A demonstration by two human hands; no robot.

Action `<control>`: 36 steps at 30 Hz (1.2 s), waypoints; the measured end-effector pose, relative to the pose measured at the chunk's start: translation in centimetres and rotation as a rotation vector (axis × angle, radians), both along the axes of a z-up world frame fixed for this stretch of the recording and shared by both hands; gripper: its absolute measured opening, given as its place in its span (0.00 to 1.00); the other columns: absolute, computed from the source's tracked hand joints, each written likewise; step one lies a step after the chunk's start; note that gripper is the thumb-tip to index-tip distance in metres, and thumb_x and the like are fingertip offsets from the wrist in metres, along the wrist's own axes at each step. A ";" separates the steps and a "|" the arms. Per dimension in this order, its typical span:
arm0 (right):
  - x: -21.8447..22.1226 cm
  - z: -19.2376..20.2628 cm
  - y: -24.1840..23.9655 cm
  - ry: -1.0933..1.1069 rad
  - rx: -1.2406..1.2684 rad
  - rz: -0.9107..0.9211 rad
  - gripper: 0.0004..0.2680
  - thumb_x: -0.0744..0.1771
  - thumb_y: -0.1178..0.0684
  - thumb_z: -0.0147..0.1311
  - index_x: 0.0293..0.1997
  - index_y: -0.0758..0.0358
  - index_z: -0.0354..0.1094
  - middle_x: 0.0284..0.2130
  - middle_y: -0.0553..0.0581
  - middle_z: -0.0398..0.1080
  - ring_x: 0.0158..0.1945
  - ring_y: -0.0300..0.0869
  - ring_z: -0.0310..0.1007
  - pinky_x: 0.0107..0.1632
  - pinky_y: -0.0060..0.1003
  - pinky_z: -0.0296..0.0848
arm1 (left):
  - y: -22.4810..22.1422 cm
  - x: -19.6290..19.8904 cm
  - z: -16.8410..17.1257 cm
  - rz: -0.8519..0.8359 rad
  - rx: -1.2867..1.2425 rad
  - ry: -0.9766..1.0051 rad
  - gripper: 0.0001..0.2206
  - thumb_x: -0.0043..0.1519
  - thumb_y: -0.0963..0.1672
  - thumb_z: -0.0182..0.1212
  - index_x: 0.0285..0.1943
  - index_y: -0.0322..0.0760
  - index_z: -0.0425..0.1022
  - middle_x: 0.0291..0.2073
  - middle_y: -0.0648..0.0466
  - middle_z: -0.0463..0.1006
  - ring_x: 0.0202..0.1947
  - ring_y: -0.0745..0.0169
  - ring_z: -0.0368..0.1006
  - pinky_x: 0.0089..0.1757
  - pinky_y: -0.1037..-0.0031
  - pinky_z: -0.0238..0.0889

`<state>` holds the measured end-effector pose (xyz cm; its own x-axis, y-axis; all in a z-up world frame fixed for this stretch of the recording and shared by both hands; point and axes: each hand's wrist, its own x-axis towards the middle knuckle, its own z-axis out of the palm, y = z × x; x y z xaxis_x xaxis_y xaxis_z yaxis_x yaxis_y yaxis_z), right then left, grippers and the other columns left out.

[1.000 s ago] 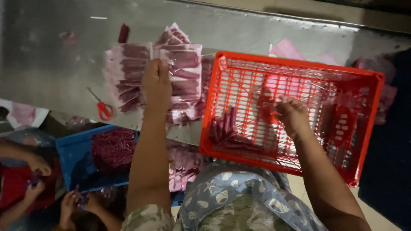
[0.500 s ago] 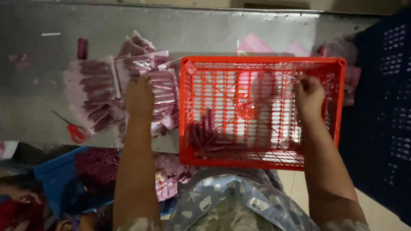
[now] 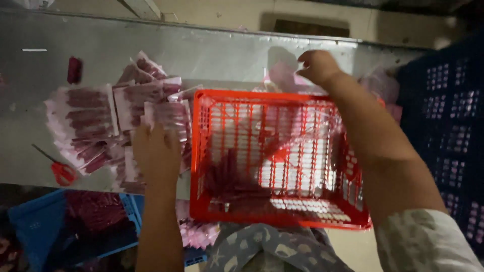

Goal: The person picks up small packaged food items and places them into a larger clear plastic bag by hand before setting the bag into a red plastic crate.

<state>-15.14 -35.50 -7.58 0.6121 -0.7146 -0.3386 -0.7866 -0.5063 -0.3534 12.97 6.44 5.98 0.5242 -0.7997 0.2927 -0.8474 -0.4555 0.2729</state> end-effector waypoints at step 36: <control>-1.5 15.1 16.4 -1.225 0.914 -0.368 0.18 0.61 0.65 0.65 0.55 0.67 0.65 0.39 0.59 0.79 0.39 0.45 0.82 0.42 0.38 0.82 | -11.4 -8.6 -1.5 -0.321 -0.309 1.611 0.44 0.60 0.46 0.71 0.78 0.24 0.43 0.60 0.27 0.66 0.60 0.38 0.70 0.56 0.56 0.67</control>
